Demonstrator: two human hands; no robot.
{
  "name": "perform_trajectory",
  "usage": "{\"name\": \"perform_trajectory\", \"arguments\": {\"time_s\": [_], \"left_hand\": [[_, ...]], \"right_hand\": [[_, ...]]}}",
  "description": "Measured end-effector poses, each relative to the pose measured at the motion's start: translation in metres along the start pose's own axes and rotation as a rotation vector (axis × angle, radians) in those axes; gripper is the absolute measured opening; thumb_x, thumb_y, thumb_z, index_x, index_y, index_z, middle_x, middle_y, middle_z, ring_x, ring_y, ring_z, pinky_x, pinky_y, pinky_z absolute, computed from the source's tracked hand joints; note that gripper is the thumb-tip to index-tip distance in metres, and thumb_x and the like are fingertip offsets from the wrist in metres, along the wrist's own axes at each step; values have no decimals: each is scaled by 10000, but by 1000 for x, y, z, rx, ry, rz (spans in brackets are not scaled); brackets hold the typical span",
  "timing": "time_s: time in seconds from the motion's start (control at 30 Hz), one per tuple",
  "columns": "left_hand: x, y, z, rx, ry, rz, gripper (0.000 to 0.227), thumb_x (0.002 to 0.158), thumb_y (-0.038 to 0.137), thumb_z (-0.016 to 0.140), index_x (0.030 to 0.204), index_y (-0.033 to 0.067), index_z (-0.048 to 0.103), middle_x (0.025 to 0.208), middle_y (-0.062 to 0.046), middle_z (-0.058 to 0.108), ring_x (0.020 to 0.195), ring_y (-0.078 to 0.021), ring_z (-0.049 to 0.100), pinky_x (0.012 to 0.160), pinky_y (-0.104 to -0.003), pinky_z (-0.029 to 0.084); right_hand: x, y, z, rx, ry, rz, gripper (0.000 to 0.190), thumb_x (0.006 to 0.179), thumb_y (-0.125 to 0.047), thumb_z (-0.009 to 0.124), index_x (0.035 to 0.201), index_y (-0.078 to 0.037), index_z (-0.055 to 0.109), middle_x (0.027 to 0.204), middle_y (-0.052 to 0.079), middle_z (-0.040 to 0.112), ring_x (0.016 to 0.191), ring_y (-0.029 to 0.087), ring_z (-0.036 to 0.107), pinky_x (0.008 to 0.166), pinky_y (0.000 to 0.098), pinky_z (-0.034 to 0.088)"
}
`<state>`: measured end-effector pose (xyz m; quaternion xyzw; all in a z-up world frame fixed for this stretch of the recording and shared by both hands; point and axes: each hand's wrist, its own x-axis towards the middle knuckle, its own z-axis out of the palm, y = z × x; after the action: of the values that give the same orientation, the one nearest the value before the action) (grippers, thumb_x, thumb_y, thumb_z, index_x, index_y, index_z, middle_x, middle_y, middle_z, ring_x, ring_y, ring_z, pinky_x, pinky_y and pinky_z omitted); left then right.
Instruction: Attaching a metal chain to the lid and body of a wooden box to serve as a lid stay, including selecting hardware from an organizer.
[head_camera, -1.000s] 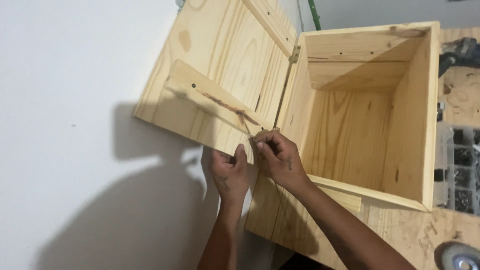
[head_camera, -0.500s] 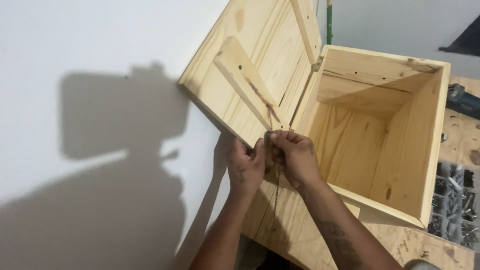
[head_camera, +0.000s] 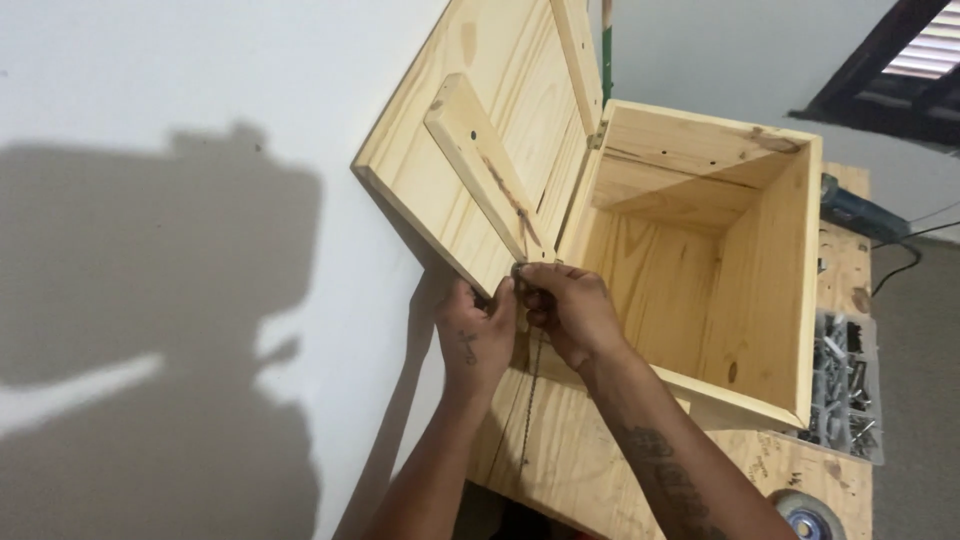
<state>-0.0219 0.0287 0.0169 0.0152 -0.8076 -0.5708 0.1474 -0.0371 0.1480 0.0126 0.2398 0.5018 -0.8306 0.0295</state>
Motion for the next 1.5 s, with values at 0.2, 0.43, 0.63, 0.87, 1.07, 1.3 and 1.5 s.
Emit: {"name": "perform_trajectory", "arguments": {"time_s": [0.2,0.43,0.63,0.87,1.07,1.3,1.5], "left_hand": [[-1,8,-2,-15,-2,-12,250,909,171,722,997,-52,652,873,-262,760,793,-388,779,611,-452,661],[1,-1,4,23,12,-3,305,907,199,732,969,-86,641,854,-310,730,823,-450,755,585,-486,640],[-1,2,5,-2,34,29,261,908,169,740,948,-70,641,815,-280,738,794,-434,759,559,-468,623],[-3,3,7,42,29,-45,319,901,250,751,989,-33,634,869,-242,750,845,-405,765,642,-486,644],[-12,1,15,-50,74,-55,599,910,254,765,1254,-27,364,1222,-358,500,1143,-536,603,834,-620,619],[-22,-8,13,57,111,541,291,966,33,660,1225,58,528,1198,-164,487,1124,-278,553,836,-350,604],[-17,-21,21,169,21,521,314,1016,41,599,1317,104,663,1146,-158,619,1078,-224,645,982,-334,635]], "right_hand": [[-21,-17,13,-3,-16,-11,198,865,-66,750,978,95,726,796,167,684,685,259,668,594,323,522],[-18,-16,11,-54,-13,-26,199,883,-85,742,993,81,743,818,176,706,712,267,687,649,372,546],[-20,-15,13,-38,14,-37,239,874,-76,755,1010,118,728,825,195,687,726,260,666,645,368,528],[-21,-17,10,-54,2,-27,231,878,-101,759,1016,84,751,840,175,702,723,254,669,632,354,527],[-15,-10,6,-43,16,-24,240,846,-84,774,1005,93,749,810,170,699,693,245,682,602,337,542],[-12,-21,-4,143,-105,35,126,898,5,745,776,36,742,718,154,714,600,220,640,543,311,522],[-13,-26,-9,89,-157,44,222,932,-14,720,711,0,710,627,119,656,492,180,569,413,275,426]]}}
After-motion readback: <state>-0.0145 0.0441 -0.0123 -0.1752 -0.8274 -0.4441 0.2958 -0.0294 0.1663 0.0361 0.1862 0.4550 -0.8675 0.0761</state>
